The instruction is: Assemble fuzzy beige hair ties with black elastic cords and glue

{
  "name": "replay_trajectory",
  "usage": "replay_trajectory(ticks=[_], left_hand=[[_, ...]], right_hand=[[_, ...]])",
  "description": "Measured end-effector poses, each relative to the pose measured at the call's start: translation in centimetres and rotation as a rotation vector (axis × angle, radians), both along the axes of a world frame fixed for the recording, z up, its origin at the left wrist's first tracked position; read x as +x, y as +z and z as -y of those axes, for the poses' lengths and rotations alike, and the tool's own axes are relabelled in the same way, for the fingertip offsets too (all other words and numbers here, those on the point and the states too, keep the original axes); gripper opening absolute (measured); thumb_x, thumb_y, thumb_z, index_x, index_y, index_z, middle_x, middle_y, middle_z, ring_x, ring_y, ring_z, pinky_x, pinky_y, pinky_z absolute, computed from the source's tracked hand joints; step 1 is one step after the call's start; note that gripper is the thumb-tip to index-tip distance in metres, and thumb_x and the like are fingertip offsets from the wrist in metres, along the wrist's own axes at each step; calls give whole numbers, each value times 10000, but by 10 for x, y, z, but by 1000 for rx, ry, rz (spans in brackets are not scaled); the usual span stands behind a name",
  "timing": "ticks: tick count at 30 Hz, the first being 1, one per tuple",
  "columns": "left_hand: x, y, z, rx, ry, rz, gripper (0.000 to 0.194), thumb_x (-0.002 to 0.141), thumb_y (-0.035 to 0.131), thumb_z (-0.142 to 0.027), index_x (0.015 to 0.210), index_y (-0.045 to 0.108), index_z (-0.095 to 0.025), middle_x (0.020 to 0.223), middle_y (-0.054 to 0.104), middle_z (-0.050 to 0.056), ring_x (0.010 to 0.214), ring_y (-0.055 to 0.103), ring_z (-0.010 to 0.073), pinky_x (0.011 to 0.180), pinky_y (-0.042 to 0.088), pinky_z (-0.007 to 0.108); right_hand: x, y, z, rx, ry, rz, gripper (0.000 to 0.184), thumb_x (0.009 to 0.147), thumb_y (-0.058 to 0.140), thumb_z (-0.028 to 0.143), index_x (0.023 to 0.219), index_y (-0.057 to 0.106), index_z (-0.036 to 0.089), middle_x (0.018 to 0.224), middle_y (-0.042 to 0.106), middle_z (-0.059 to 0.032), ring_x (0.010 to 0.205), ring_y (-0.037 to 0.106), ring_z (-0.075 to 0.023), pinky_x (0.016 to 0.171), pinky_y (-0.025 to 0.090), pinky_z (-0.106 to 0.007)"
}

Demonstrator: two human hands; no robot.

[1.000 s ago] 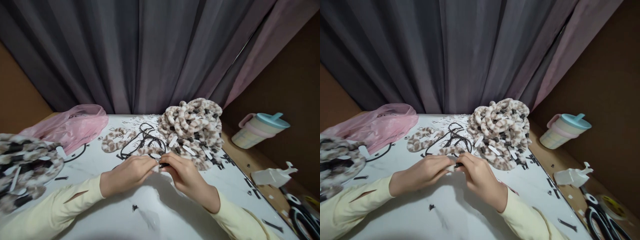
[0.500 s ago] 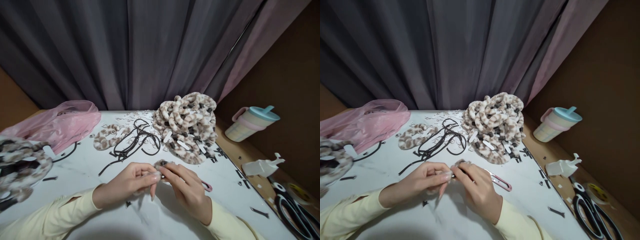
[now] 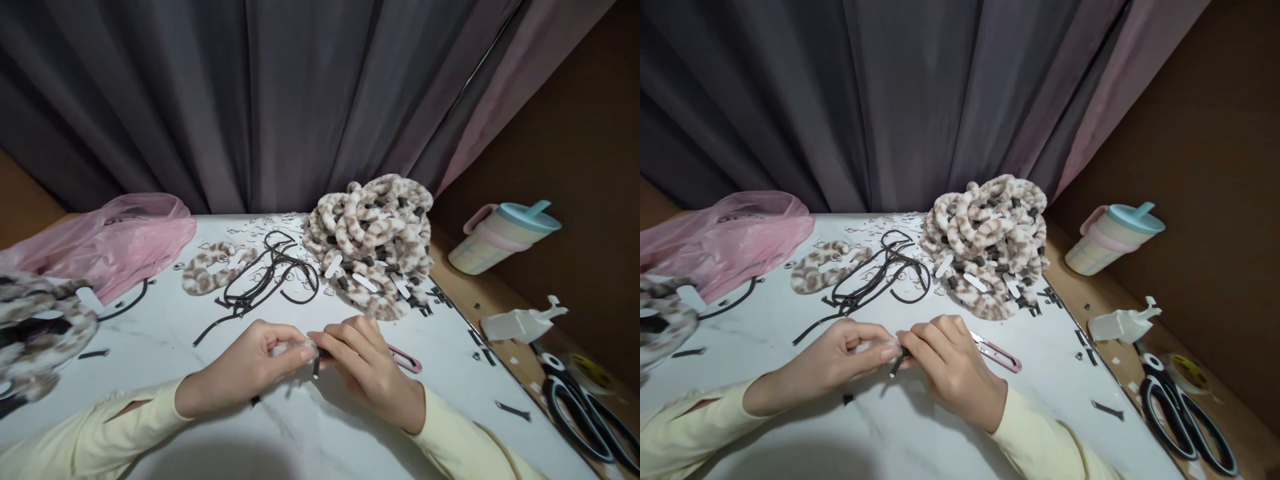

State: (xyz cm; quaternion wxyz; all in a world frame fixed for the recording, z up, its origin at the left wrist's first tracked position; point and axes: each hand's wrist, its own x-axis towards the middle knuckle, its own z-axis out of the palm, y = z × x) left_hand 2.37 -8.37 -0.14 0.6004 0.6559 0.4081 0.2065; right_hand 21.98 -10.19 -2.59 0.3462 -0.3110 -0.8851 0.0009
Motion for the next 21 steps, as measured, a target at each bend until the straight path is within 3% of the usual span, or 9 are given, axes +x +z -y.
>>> replay_trajectory(ticks=[2, 4, 8, 14, 21], left_hand=[[2, 0, 0, 84, 21, -59, 266, 813, 538, -345, 713, 657, -130, 638, 573, -9, 594, 442, 90, 546, 339, 185], [3, -2, 0, 69, 58, -79, 253, 797, 555, -361, 752, 660, -135, 682, 604, -1, 618, 464, 99, 555, 352, 187], [3, -8, -1, -145, 104, -13, 341, 739, 628, -427, 905, 639, -130, 537, 503, -48, 469, 371, 65, 446, 283, 179], [4, -10, 0, -389, 121, 139, 355, 699, 671, -459, 722, 602, -112, 408, 330, -92, 348, 203, 27, 357, 132, 184], [4, -9, 0, -289, 126, 113, 346, 729, 638, -446, 746, 636, -100, 440, 409, -63, 371, 266, 38, 372, 170, 182]], right_hand=[[-1, 0, 1, -19, -1, -2, 170, 918, 443, 156, 1022, 569, 109, 855, 625, -77, 740, 446, -166, 629, 331, -305], [-1, -1, 1, -16, -6, -20, 183, 924, 410, 141, 1021, 563, 112, 856, 625, -80, 739, 445, -166, 628, 327, -306], [-3, -8, 2, 41, -44, -56, 223, 905, 391, 96, 1076, 535, 105, 877, 633, -95, 743, 462, -177, 622, 330, -314], [-5, -14, 5, 98, -52, -63, 288, 867, 398, 40, 1129, 514, 74, 894, 637, -117, 736, 485, -190, 591, 327, -315], [-2, -16, 1, 8, -30, -64, 381, 901, 451, 119, 1280, 412, 91, 983, 621, -130, 782, 477, -201, 637, 367, -326]])
